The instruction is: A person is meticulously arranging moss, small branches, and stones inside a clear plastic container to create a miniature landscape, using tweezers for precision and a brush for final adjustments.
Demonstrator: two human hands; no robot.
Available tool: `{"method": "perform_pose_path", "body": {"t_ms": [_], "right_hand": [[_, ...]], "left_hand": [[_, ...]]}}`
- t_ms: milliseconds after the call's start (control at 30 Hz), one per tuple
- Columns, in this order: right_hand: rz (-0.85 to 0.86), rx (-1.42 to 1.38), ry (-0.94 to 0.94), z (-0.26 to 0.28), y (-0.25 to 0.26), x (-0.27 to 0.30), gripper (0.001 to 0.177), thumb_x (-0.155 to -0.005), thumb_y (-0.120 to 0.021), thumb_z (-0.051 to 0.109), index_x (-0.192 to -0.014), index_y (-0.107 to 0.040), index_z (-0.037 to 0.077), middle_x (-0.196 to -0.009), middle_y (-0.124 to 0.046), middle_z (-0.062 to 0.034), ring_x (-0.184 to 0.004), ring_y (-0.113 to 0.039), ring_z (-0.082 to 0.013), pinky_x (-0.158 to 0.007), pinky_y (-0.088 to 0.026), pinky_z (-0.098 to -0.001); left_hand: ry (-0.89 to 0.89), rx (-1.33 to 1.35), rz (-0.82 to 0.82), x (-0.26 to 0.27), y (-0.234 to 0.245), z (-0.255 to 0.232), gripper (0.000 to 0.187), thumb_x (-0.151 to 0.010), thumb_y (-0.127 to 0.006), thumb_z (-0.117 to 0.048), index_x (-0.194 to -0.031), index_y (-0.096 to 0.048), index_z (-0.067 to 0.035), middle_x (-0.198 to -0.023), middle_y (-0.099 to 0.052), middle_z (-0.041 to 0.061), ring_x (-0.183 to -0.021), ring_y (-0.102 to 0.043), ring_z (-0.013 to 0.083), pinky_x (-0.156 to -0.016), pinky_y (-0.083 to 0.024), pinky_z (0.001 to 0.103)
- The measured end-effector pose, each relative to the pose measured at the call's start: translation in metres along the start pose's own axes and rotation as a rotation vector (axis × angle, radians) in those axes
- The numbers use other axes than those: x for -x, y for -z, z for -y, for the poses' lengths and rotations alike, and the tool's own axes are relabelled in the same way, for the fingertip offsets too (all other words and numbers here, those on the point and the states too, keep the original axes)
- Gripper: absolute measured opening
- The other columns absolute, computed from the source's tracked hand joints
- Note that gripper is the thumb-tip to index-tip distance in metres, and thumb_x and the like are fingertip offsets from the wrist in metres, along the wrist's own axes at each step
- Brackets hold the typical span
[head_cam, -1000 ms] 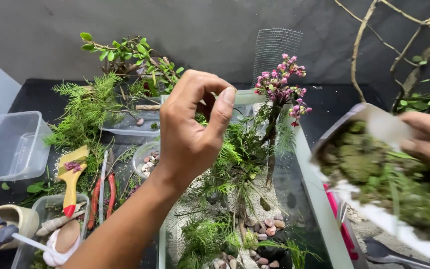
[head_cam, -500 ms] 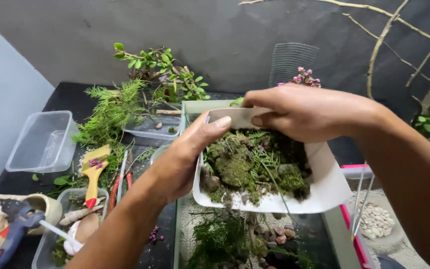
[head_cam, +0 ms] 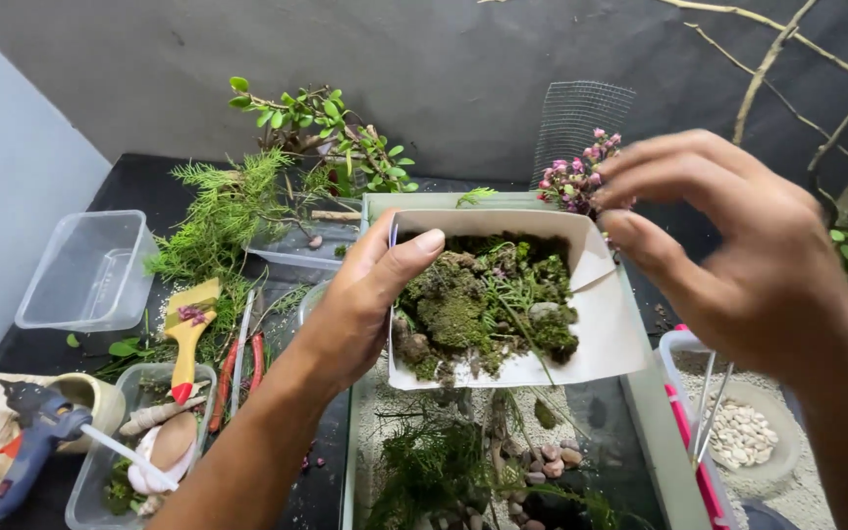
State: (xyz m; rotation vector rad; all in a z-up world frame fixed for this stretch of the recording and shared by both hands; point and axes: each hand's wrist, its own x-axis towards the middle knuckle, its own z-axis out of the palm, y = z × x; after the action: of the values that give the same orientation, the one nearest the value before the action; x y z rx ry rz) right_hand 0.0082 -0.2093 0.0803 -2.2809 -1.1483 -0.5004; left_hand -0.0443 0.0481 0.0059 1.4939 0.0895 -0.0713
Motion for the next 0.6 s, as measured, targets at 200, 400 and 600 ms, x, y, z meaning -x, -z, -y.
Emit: {"method": "perform_pose_path", "body": {"t_ms": [200,400,600], "right_hand": [[-0.064,0.046,-0.075,-0.035,0.014,0.085,0.021,-0.099,-0.056,0.014,-0.108,-0.068,-0.002,-0.119,-0.068,-0.0196,-0.113,-0.067,-0.0303,-0.106,-0.052,-0.0424],[0.105,0.079,-0.577,-0.135,0.005,0.204,0.03,-0.096,-0.06,0.026,-0.098,-0.079,0.003,-0.096,-0.07,-0.0119,-0.084,-0.069,-0.0227,-0.076,-0.053,-0.0339],[0.521,0.353,-0.22,-0.148,-0.014,0.247,0.041,-0.082,-0.065,0.026,-0.122,-0.065,0.033,-0.08,-0.068,0.0046,-0.072,-0.066,-0.0167,-0.068,-0.054,-0.0345]], "left_hand": [[0.102,-0.179,-0.057,0.007,0.003,-0.004,0.12,-0.071,-0.05,-0.074,-0.163,-0.009,-0.008,-0.172,-0.008,0.014,-0.158,-0.013,0.0268,-0.121,-0.015,0.05],[-0.022,-0.182,0.007,0.005,0.002,-0.001,0.121,-0.073,-0.049,-0.076,-0.161,-0.012,-0.001,-0.169,-0.017,0.022,-0.155,-0.022,0.0327,-0.119,-0.02,0.051],[-0.071,-0.157,0.024,0.003,-0.002,-0.003,0.104,-0.076,-0.05,-0.07,-0.154,-0.028,-0.005,-0.159,-0.033,0.015,-0.148,-0.035,0.0261,-0.118,-0.028,0.045]]}}
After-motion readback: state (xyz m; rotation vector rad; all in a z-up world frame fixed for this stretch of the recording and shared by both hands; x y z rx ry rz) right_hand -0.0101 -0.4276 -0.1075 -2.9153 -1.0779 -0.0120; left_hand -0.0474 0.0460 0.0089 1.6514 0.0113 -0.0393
